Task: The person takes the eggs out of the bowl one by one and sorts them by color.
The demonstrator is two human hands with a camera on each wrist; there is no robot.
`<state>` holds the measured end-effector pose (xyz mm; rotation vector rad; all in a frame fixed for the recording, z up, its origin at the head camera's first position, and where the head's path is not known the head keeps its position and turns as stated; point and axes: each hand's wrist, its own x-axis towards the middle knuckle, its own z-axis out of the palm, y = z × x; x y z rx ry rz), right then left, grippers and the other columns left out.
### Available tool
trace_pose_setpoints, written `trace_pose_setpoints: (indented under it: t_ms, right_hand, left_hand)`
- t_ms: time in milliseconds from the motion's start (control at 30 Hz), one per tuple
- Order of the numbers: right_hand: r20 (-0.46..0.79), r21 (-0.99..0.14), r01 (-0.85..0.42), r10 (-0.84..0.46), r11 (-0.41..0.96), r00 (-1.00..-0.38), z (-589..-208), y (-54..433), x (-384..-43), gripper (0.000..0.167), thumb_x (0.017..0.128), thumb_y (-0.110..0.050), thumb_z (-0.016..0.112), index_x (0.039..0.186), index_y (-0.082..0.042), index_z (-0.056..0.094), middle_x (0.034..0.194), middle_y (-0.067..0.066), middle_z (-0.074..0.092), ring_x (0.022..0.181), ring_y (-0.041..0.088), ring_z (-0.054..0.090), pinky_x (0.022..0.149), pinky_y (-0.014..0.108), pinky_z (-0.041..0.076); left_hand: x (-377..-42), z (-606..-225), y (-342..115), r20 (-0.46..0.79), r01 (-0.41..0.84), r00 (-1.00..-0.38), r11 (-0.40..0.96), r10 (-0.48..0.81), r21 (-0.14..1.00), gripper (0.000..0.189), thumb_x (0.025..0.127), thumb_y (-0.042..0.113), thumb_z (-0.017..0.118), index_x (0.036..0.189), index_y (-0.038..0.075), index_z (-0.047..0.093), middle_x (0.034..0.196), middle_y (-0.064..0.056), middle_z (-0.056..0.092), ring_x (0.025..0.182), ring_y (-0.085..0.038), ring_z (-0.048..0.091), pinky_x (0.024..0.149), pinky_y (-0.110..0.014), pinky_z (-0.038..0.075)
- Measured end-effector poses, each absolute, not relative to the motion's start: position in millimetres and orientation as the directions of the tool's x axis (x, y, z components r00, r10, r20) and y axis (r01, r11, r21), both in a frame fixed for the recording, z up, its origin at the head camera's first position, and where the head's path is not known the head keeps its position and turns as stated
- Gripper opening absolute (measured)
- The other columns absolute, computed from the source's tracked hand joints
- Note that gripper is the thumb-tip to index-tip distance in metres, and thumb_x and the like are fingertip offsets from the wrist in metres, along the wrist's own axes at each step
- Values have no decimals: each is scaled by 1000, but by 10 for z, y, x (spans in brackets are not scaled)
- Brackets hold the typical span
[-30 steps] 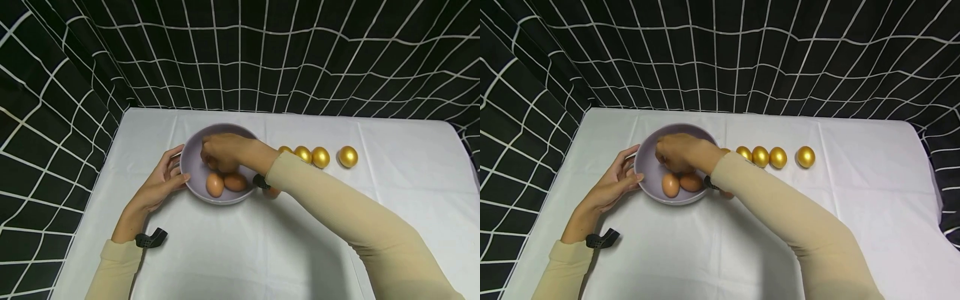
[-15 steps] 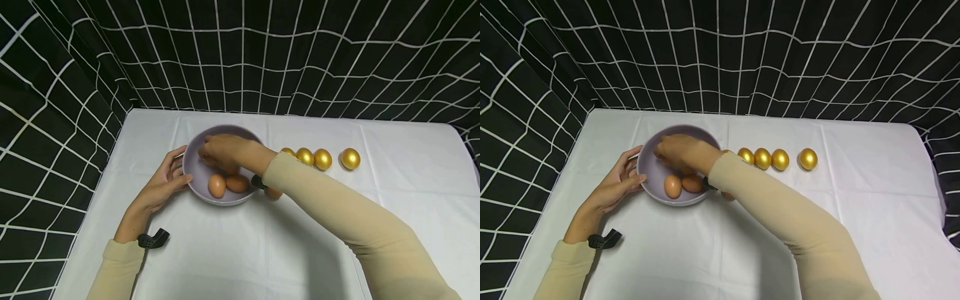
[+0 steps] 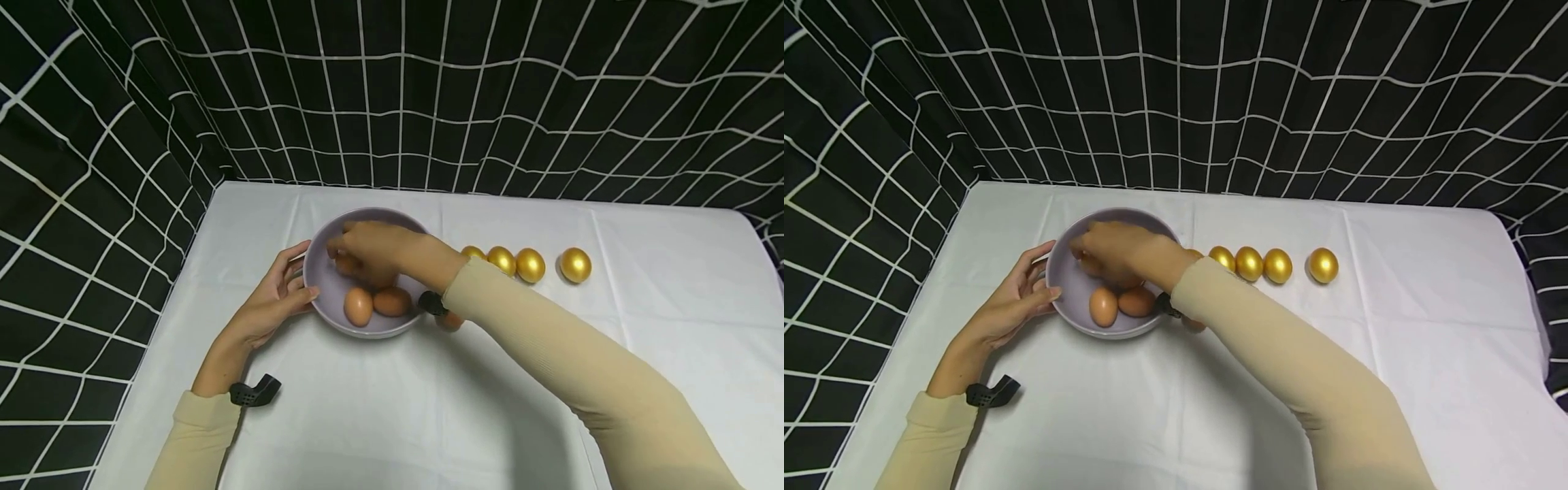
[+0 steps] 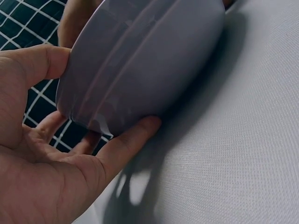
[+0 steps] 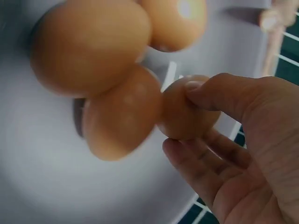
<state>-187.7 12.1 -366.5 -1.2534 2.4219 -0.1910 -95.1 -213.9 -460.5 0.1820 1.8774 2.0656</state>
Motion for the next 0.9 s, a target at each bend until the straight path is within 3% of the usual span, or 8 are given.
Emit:
trace_pose_setpoints:
  t_ms: [200,367,567,667,767,900]
  right_hand:
    - [-105,-432,-725,-829,536,-550,-3596,307,-1769,37,100,-12,70,136,-14,66,127,7,62,103,21,61,100,38,52]
    - [40,-559,-669,-790,490,-612,-3606,549,-1653,45,92,-6,72,136,-14,65,131,7,63,107,21,60,100,39,52]
    - [132,-708,-546,-676,448,-726,-3624,877,-1539,44,94,-8,74,137,-15,63,134,5,61,123,21,63,107,40,56]
    - [184,-723,-525,-609,448,-772,-3624,1064,-1481,42,96,-9,73,136,-14,64,135,5,62,122,22,63,104,42,57]
    - [220,-747,-499,-545,439,-809,-3631,1231,-1419,46,96,-10,74,140,-12,61,139,5,62,122,22,64,102,43,59]
    - [222,-806,-427,-461,410,-859,-3685,1420,-1345,52,96,-8,75,144,-12,57,140,7,64,124,21,64,99,34,60]
  left_hand:
    - [-941,-4609,-2116,-132,-161,-931,-56,339,985,84,100,-4,60,168,21,16,168,-16,28,136,-18,55,96,-32,62]
    - [-932,-4594,-2086,-135,-160,-928,-46,347,986,84,100,-4,60,168,20,17,168,-16,27,138,-19,54,96,-32,62]
    - [-923,-4598,-2075,-151,-171,-935,-35,321,985,85,98,-5,60,168,20,18,169,-15,27,144,-31,49,95,-33,62]
    - [-929,-4595,-2070,-157,-177,-935,-37,318,983,85,98,-5,60,168,20,18,169,-16,27,146,-34,47,96,-33,62]
    - [-936,-4589,-2077,-154,-174,-936,-37,317,984,86,98,-5,60,168,20,17,169,-16,27,147,-35,46,96,-33,62]
    - [-952,-4578,-2103,-141,-161,-939,-37,315,986,86,98,-5,59,168,20,16,169,-16,27,145,-30,48,95,-32,62]
